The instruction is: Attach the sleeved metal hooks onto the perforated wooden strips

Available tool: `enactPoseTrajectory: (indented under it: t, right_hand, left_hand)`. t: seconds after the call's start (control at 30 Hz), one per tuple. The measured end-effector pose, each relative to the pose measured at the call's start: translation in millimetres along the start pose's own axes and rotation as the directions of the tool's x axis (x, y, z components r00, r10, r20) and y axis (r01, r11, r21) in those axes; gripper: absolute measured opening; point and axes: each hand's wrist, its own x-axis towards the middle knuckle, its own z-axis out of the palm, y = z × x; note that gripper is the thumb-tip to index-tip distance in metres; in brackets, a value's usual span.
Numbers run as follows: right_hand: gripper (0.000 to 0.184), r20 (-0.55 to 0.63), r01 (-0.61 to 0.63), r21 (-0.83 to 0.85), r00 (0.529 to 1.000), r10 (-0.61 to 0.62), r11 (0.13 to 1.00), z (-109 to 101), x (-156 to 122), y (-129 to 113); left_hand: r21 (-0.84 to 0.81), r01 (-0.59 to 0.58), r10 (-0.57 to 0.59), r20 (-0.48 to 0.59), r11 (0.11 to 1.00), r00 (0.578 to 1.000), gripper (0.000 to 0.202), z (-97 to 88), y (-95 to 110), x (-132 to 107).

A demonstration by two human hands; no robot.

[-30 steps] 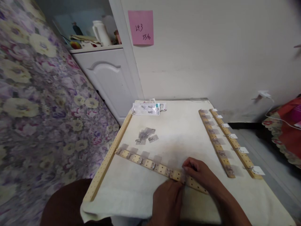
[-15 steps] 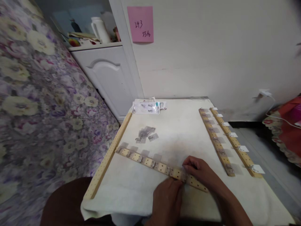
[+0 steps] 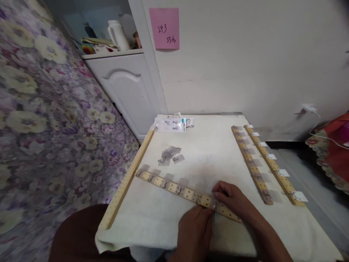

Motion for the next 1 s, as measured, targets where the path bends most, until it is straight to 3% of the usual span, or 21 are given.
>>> enactPoseTrajectory:
  t: [0.37,0.53,0.7,1.0]
  right_hand:
    - [0.005,0.013,0.008,0.008,1.000,-0.008,1.000,-0.3,1.3,5.1]
    - [0.005,0.004,0.013,-0.016,1.000,-0.013,1.000,0.6,1.6,4.1]
    - [0.004,0.001,0.011,-0.014,1.000,-0.011,1.000,1.2,2.8,5.6]
    - [0.005,0.006,0.022,0.005,1.000,-0.022,1.000,0.4,2.3,6.7]
  left_hand:
    - [-0.028,-0.025,0.024,-0.031,0.999,0.999,0.018,-2.9,0.3,-0.2]
    - [0.060,-0.111,0.119,-0.151,0.992,0.981,0.025,0.5,-4.1,-6.1]
    - [0.151,-0.138,0.157,-0.116,0.979,0.981,0.037,2.0,-4.8,-6.9]
    - [0.169,-0.176,0.195,-0.105,0.970,0.975,0.042,-1.2,-4.0,-7.0]
